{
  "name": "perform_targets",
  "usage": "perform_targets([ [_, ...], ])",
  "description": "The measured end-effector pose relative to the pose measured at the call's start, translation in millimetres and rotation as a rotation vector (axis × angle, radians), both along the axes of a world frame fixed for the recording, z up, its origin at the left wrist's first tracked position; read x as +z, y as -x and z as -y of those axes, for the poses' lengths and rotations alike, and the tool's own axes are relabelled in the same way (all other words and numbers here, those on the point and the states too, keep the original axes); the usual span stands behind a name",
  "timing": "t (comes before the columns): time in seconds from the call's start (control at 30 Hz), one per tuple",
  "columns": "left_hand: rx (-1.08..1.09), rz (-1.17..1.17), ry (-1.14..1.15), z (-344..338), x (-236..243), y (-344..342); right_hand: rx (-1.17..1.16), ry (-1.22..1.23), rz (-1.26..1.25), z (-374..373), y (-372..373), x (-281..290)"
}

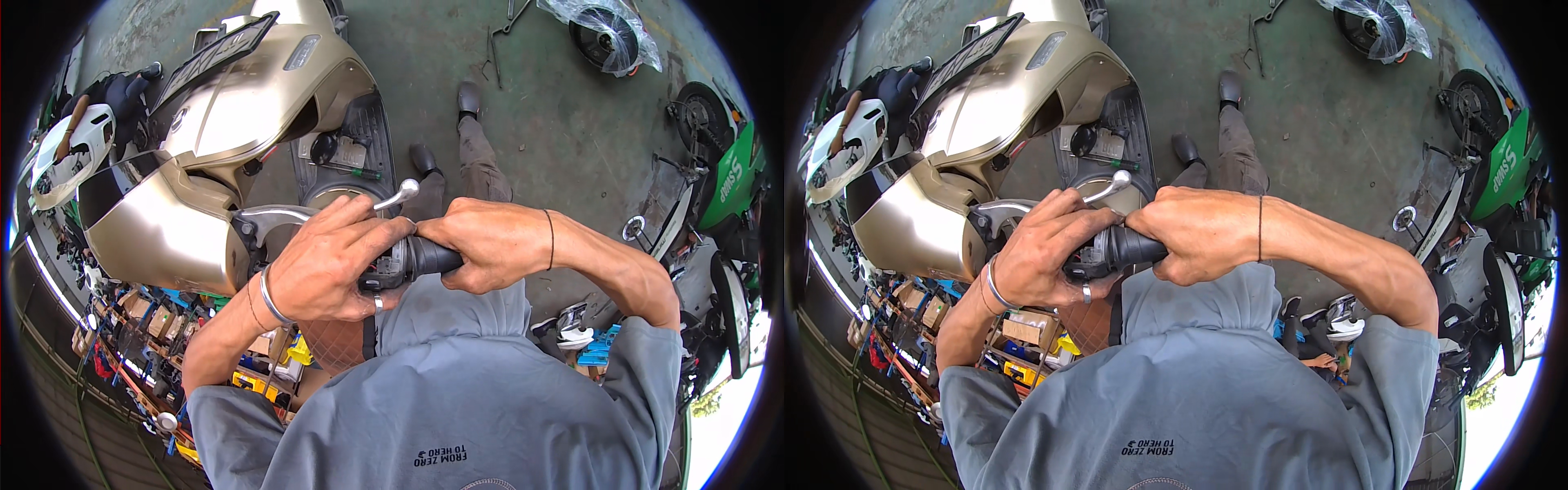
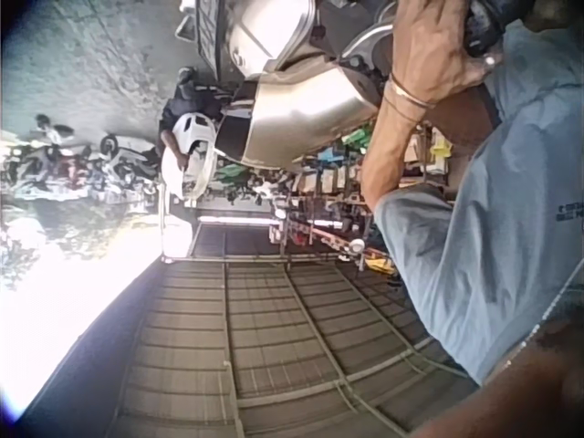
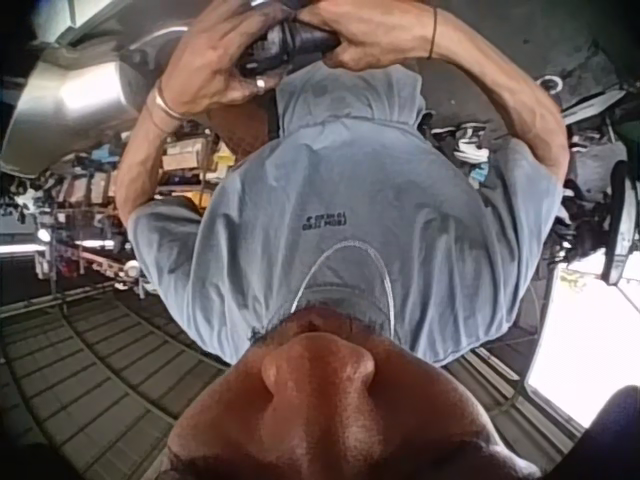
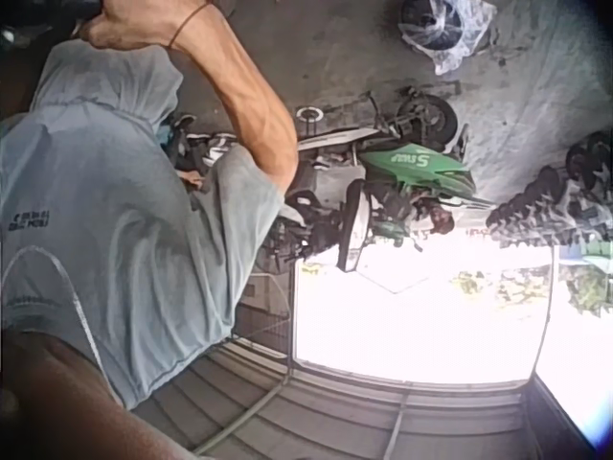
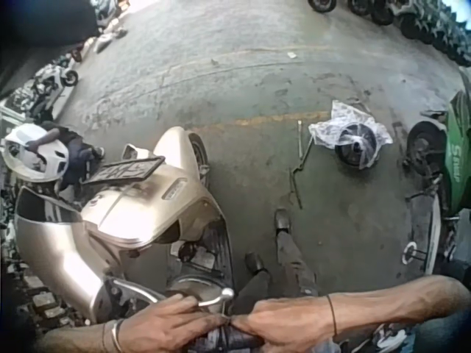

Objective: The person disassembles the throttle assembly on a scooter's handlebars, removing the grip, spring, and internal housing components by hand, and then reassembles them onto the handlebar.

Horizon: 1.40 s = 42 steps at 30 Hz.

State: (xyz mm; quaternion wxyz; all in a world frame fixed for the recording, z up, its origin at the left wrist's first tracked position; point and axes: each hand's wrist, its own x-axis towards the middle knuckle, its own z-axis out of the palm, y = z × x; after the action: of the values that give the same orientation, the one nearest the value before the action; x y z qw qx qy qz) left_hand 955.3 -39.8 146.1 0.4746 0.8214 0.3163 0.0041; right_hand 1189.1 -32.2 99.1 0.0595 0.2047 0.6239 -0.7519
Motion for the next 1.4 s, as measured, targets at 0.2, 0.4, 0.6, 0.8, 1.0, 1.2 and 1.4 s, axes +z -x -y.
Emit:
perform_targets([
  [0.2, 0.031, -0.031, -0.012, 2, -1, 0, -0.061, 0.05, 0.048, 6, -2, 2],
  [0.4, 0.028, -0.015, -0.043, 3, -1, -1, -0.137, 0.048, 0.06, 14, -3, 7],
  [0.6, 0.022, -0.017, -0.037, 3, -1, -1, -0.183, 0.068, 0.093, 19, -2, 8],
  [0.8, -0.017, 0.013, -0.115, 0, 1, -3, -0.107, 0.016, 0.099, 6, -2, 12],
  [1.0, -0.01, 0.029, -0.007, 2, 2, 3, -0.088, 0.005, 0.055, 4, -2, 9],
  [1.2, -0.016, 0.075, 0.011, 2, -1, 2, -0.077, -0.03, -0.039, 9, -3, 0],
  [1.4, -0.013, 0.088, -0.011, 5, -3, 5, -0.005, -0.041, -0.008, 4, -1, 3],
])
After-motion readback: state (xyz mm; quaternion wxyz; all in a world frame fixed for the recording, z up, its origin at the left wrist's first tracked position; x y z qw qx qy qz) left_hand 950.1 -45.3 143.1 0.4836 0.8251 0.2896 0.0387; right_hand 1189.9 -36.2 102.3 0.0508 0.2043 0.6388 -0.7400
